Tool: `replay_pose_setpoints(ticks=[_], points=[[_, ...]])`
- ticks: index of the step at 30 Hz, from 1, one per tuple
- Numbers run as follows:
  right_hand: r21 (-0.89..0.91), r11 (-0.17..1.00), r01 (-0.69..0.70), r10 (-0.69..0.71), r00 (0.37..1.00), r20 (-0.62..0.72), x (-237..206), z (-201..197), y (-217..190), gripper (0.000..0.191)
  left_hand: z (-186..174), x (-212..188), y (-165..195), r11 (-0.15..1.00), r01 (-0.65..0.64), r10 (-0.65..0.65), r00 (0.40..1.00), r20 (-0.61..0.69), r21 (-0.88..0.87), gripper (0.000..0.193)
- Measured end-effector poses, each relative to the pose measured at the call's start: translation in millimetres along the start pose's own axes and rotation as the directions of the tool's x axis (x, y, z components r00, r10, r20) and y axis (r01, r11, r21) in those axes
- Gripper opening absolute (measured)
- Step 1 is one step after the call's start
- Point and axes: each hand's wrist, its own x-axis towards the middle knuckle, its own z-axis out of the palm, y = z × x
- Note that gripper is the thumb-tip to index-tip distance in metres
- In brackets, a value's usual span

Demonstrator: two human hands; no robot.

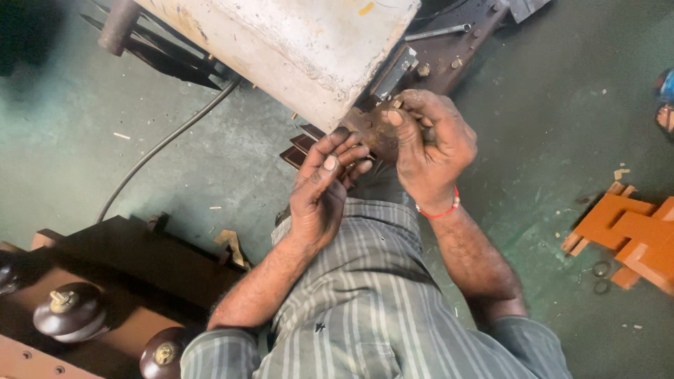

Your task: The person aligns a metal bracket onto a cylindrical electrical component and secures it using bolts and a wrench. They tighten the bolts to fasten the bracket in place.

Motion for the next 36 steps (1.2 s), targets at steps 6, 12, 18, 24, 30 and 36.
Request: replay_pose_setpoints(ticks=[6,12,18,24,30,36], points=[[0.049,0.999,0.002,0.0,0.999,-0.039,-5.9,7.8,7.8,0.018,-3.8,1.4,-3.1,1.0,0.001,-0.001,1.0,-0.017,-0.001,0.052],[0.062,0.998,0.011,-0.006,0.996,-0.092,-11.1,14.3,10.0,0.018,-7.4,1.7,-2.4,1.0,0.017,-0.017,1.0,0.0,0.007,0.048],[-0.098,0.989,0.106,-0.115,0.989,-0.092,-6.8,14.1,9.4,0.019,-10.3,4.5,-1.9,0.999,0.031,-0.031,1.0,0.0,0.005,0.046],[-0.269,0.944,0.192,-0.218,0.973,-0.071,-1.7,13.7,7.9,0.02,-10.7,6.0,3.6,0.999,0.053,-0.053,0.999,0.004,0.012,0.046],[-0.398,0.893,0.211,-0.241,0.97,-0.027,1.8,16.8,8.8,0.022,-12.4,8.6,7.9,0.997,0.055,-0.056,0.998,0.025,0.044,0.046],[-0.429,0.903,-0.02,0.006,0.999,-0.036,1.7,21.3,7.4,0.038,-15.6,10.9,4.8,0.996,0.075,-0.076,0.997,0.017,0.039,0.045]])
